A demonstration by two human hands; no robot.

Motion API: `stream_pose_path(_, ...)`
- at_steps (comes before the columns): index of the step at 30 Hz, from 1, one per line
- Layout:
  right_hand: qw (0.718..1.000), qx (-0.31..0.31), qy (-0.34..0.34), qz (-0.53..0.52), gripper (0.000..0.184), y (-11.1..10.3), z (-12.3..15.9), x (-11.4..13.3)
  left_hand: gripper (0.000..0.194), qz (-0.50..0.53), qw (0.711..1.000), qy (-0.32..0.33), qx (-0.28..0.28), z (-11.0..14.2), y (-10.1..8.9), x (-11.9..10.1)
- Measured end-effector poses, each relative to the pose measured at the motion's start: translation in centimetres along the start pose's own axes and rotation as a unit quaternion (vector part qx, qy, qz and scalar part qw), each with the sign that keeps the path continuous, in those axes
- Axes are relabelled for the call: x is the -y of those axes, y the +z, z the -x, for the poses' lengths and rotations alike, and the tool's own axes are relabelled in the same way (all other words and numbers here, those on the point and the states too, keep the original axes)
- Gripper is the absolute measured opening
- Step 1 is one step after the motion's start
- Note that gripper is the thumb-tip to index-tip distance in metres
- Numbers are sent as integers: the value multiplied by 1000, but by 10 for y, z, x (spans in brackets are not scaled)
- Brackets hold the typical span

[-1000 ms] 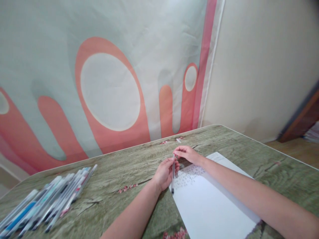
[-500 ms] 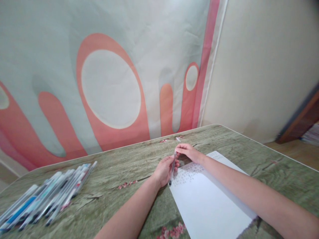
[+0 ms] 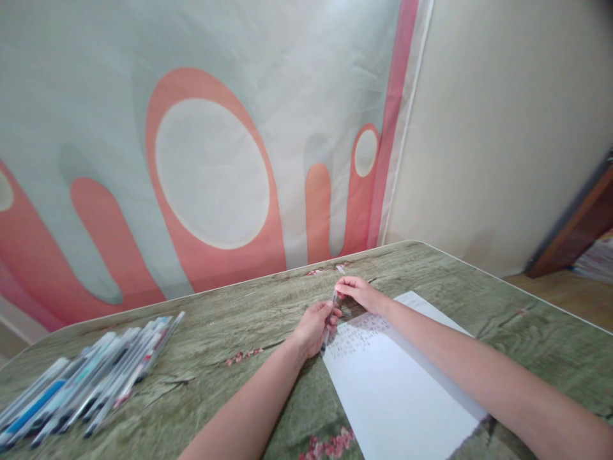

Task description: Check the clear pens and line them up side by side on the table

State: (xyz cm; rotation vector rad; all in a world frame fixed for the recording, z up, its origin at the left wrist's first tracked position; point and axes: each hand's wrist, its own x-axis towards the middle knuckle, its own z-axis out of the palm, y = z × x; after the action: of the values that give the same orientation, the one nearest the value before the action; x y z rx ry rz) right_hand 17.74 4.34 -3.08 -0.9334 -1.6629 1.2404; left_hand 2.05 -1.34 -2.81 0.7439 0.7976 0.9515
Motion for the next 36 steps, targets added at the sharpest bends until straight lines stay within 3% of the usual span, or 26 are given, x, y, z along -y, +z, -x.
stream_pose_path(16,1000,-4,-16,18,27,3,-4,-8,10,-9,1000,-10,0,-1,0,-3)
stream_pose_path(23,991,-94,-40,91,33,-13,-20,-22,17,-20,1000,-4,0,-1,-5,4)
stream_pose_path(29,947,-205,-58,239,24,-41,-45,-36,17,-21,1000,-8,7,-2,-8,4)
stream_pose_path(36,893,-223,-88,381,17,-43,-59,-49,20,-38,999,-14,14,1,-6,4)
